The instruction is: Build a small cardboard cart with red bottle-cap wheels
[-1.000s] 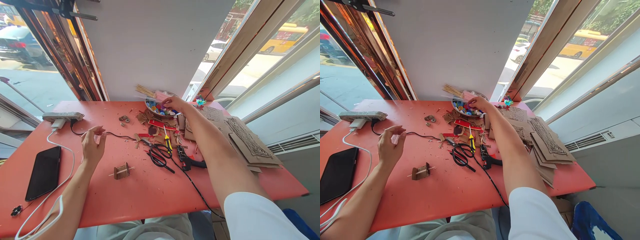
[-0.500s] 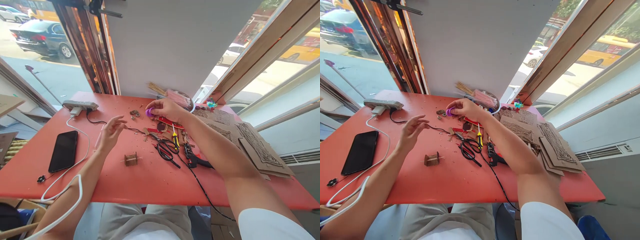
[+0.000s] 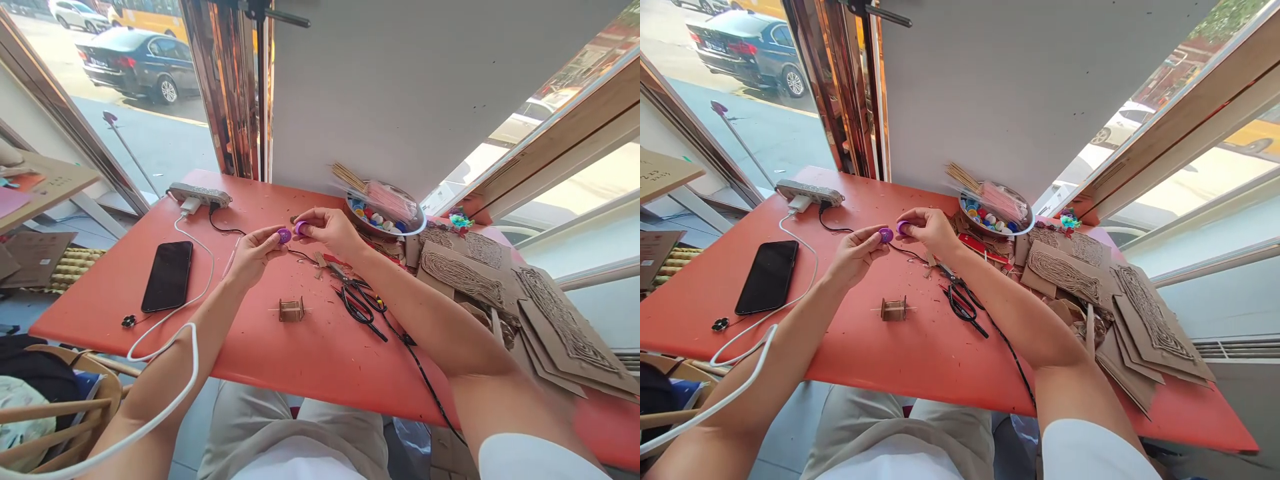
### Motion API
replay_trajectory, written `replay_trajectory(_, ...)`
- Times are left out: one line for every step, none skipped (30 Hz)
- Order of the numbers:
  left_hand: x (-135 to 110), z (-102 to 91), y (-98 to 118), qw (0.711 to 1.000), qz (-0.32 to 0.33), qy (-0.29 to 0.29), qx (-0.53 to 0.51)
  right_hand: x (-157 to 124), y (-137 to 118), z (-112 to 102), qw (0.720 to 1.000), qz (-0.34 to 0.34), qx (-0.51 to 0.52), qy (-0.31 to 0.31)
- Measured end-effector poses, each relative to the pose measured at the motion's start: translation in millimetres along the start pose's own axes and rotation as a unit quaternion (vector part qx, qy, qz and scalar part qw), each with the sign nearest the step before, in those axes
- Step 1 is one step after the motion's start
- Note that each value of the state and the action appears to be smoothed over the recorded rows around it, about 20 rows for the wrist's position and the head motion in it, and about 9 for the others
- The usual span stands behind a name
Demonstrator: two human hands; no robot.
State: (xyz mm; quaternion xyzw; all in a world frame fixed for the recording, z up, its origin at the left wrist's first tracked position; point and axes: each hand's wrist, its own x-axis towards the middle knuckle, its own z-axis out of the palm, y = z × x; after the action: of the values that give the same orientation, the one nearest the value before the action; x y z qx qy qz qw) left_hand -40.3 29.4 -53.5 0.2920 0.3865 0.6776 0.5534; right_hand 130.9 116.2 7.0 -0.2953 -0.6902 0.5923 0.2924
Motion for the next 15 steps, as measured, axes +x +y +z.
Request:
replay_trajectory(0, -0.1, 0, 1.0, -0.002, -0.001, -0.002, 0, 0, 0, 1.0, -0.005, -0.006, 0.006)
replay_trajectory(0, -0.2, -1, 1.0, -0.005, -0.002, -0.003, 0, 0, 1, 1.0, -0.01, -0.015, 0.011)
replay_trajectory(0, -0.2, -2, 1.0, -0.006, -0.004, -0.004, -1, 0, 2, 0.999, -0.017, -0.024, 0.015)
replay_trajectory(0, -0.2, -2, 1.0, -0.008, -0.005, -0.003, -1, -1, 4, 0.999, -0.023, -0.031, 0.017)
replay_trajectory(0, -0.3, -3, 1.0, -0.008, -0.006, -0.002, -2, -1, 6, 0.999, -0.028, -0.037, 0.017)
replay_trajectory(1, -0.3, -4, 1.0, -0.009, -0.006, 0.0, -3, -1, 8, 0.998, -0.033, -0.041, 0.018)
replay_trajectory(1, -0.2, -4, 1.0, -0.01, -0.006, 0.002, -4, 0, 9, 0.998, -0.036, -0.043, 0.018)
replay_trajectory(1, 0.0, -4, 1.0, -0.011, -0.004, 0.003, -4, 0, 11, 0.998, -0.039, -0.044, 0.019)
replay_trajectory(1, 0.3, -3, 1.0, -0.012, -0.002, 0.004, -5, 1, 11, 0.998, -0.043, -0.044, 0.022)
replay_trajectory(1, 0.8, -3, 1.0, -0.013, 0.001, 0.005, -6, 2, 12, 0.997, -0.049, -0.044, 0.027)
replay_trajectory(1, 1.4, -2, 1.0, -0.014, 0.005, 0.005, -6, 4, 12, 0.997, -0.058, -0.044, 0.035)
replay_trajectory(0, 2.1, -2, 1.0, -0.016, 0.009, 0.007, -6, 6, 13, 0.996, -0.068, -0.047, 0.043)
replay_trajectory(0, 2.9, -1, 1.0, -0.018, 0.013, 0.009, -6, 9, 13, 0.994, -0.078, -0.051, 0.05)
replay_trajectory(-1, 3.7, 0, 1.0, -0.021, 0.016, 0.012, -6, 12, 13, 0.993, -0.087, -0.055, 0.054)
replay_trajectory(-2, 4.5, 1, 0.999, -0.025, 0.015, 0.016, -6, 14, 14, 0.992, -0.094, -0.058, 0.054)
